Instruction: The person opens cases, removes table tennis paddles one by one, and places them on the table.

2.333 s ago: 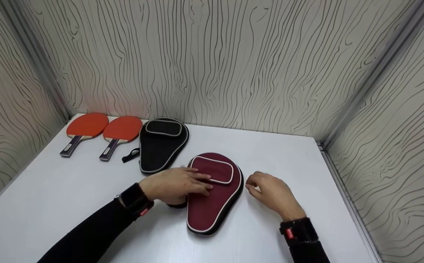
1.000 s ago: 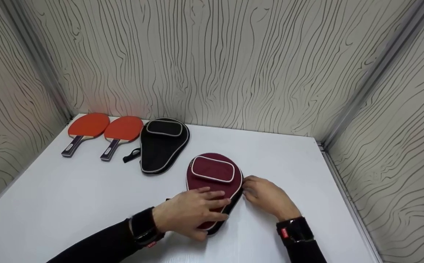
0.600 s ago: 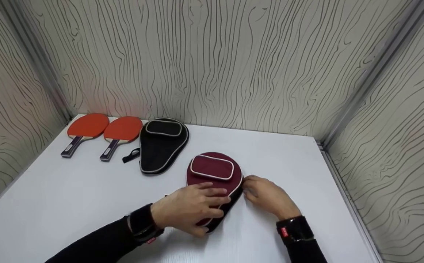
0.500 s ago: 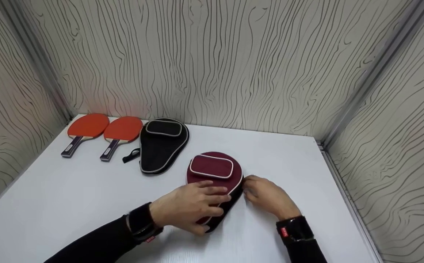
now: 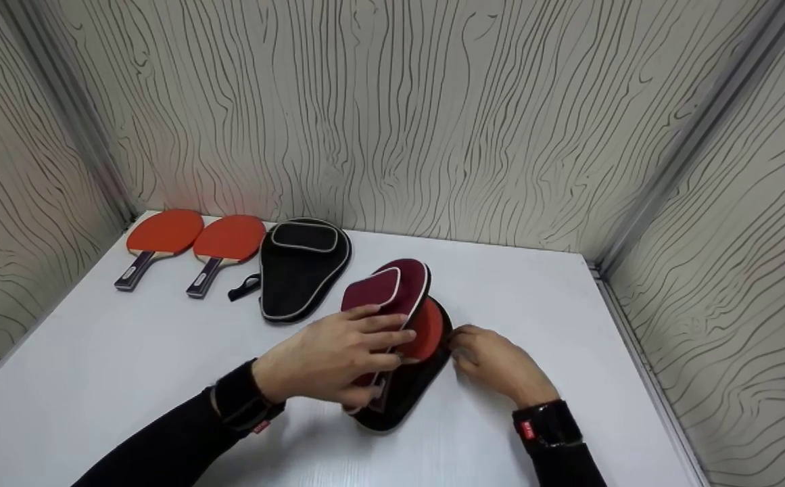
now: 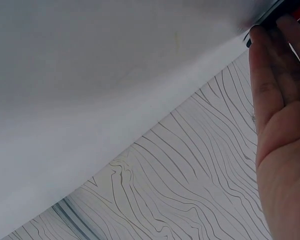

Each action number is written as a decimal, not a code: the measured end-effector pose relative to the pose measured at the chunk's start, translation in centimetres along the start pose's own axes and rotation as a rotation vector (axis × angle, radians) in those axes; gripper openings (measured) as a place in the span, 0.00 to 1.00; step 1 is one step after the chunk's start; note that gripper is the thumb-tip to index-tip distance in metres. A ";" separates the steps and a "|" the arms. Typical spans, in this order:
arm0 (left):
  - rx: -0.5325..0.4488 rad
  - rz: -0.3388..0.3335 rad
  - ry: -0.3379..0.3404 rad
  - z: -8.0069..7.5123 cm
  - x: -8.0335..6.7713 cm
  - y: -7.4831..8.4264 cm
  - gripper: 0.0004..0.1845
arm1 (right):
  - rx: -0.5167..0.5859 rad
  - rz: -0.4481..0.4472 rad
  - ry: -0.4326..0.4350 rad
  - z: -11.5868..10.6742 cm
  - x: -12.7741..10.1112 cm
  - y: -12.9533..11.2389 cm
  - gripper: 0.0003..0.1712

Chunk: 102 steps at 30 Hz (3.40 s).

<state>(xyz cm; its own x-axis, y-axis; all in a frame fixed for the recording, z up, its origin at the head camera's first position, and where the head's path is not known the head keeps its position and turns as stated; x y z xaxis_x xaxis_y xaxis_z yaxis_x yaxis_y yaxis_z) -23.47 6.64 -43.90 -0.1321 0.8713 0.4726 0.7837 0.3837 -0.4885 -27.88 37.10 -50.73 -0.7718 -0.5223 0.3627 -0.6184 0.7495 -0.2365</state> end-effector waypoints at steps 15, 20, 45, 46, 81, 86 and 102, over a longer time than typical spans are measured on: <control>0.014 -0.099 -0.030 -1.2 -1.9 -3.8 0.23 | 0.026 0.037 -0.030 -0.1 0.0 0.0 0.10; 0.045 -0.126 -0.037 -1.4 -2.9 -5.3 0.25 | 0.018 0.038 -0.037 -0.1 0.1 0.0 0.10; -0.073 -0.325 -0.129 0.2 -9.9 -8.1 0.25 | 0.004 0.060 -0.050 0.0 0.0 0.0 0.11; -0.079 -0.334 -0.143 0.3 -10.1 -8.1 0.26 | 0.002 0.059 -0.050 0.0 0.0 0.0 0.11; -0.188 -0.430 -0.483 3.4 -11.7 -5.7 0.46 | -0.242 -0.310 0.263 -1.0 2.0 -7.3 0.28; -0.184 -0.427 -0.479 3.4 -11.7 -5.8 0.46 | -0.219 -0.373 0.220 -0.2 2.3 -9.8 0.29; -0.174 -0.423 -0.491 3.3 -11.5 -5.6 0.46 | -0.213 -0.439 0.053 3.0 1.8 -14.1 0.42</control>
<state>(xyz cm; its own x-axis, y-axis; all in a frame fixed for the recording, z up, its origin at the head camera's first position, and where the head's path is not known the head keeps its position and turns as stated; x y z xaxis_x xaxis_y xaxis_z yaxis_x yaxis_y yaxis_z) -28.40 -4.52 -49.03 -0.6778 0.7106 0.1889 0.6847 0.7036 -0.1900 -20.96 24.35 -49.48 -0.4332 -0.7901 0.4337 -0.8351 0.5329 0.1365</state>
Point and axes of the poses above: each hand's wrist, its own x-axis towards the middle knuckle, its own z-axis out of the palm, y = z × x, the point moved 3 cm from there along x, towards the middle knuckle, and after that the axes turned 13 degrees about y, right-handed, at the moved point
